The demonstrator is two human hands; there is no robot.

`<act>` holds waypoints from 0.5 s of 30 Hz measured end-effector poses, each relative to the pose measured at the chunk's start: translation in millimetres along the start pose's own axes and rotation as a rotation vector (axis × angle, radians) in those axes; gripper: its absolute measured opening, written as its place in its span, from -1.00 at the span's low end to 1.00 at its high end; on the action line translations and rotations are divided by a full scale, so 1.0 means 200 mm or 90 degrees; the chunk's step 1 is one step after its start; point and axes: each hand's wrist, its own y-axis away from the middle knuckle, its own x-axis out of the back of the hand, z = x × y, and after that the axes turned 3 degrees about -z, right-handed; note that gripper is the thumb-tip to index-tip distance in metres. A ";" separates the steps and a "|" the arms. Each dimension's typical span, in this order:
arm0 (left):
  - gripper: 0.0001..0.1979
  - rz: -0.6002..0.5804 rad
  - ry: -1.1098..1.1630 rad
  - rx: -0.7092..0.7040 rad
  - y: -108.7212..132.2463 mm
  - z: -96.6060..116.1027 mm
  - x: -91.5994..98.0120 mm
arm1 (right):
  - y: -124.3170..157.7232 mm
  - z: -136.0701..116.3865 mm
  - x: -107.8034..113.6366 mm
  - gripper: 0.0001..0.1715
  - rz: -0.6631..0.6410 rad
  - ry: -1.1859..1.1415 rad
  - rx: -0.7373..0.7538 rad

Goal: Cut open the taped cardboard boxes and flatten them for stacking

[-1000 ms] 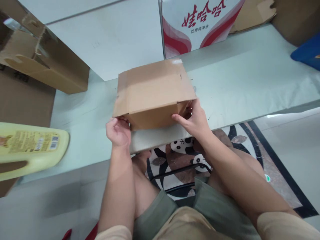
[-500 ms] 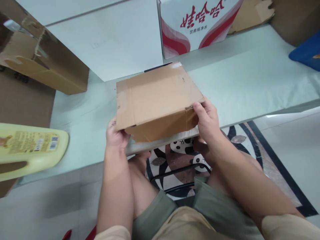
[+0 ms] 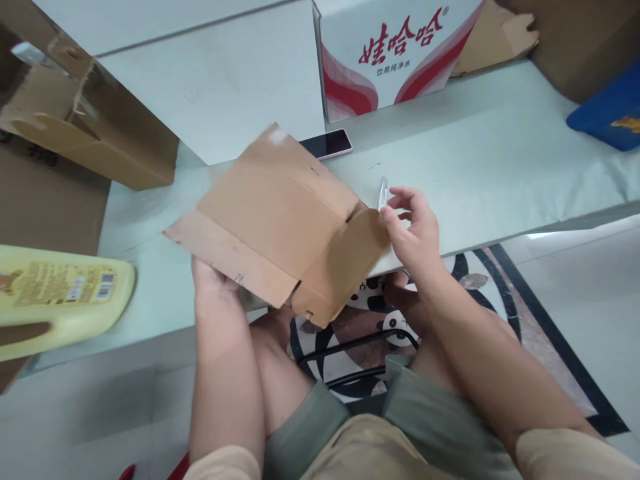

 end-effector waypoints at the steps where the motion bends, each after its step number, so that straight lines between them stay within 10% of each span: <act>1: -0.39 0.007 0.012 -0.008 0.00 0.02 -0.01 | -0.01 0.02 0.00 -0.42 0.037 0.007 0.006; 4: -0.32 0.015 0.024 -0.037 0.00 0.06 -0.02 | -0.02 0.06 -0.01 -0.21 0.053 -0.050 -0.061; 9: -0.29 0.017 0.052 -0.006 -0.03 0.03 -0.02 | -0.01 0.04 -0.05 -0.28 -0.152 -0.240 -0.245; 15: -0.50 0.079 0.157 0.142 -0.08 -0.06 0.00 | -0.01 0.02 -0.07 -0.28 -0.053 -0.329 -0.311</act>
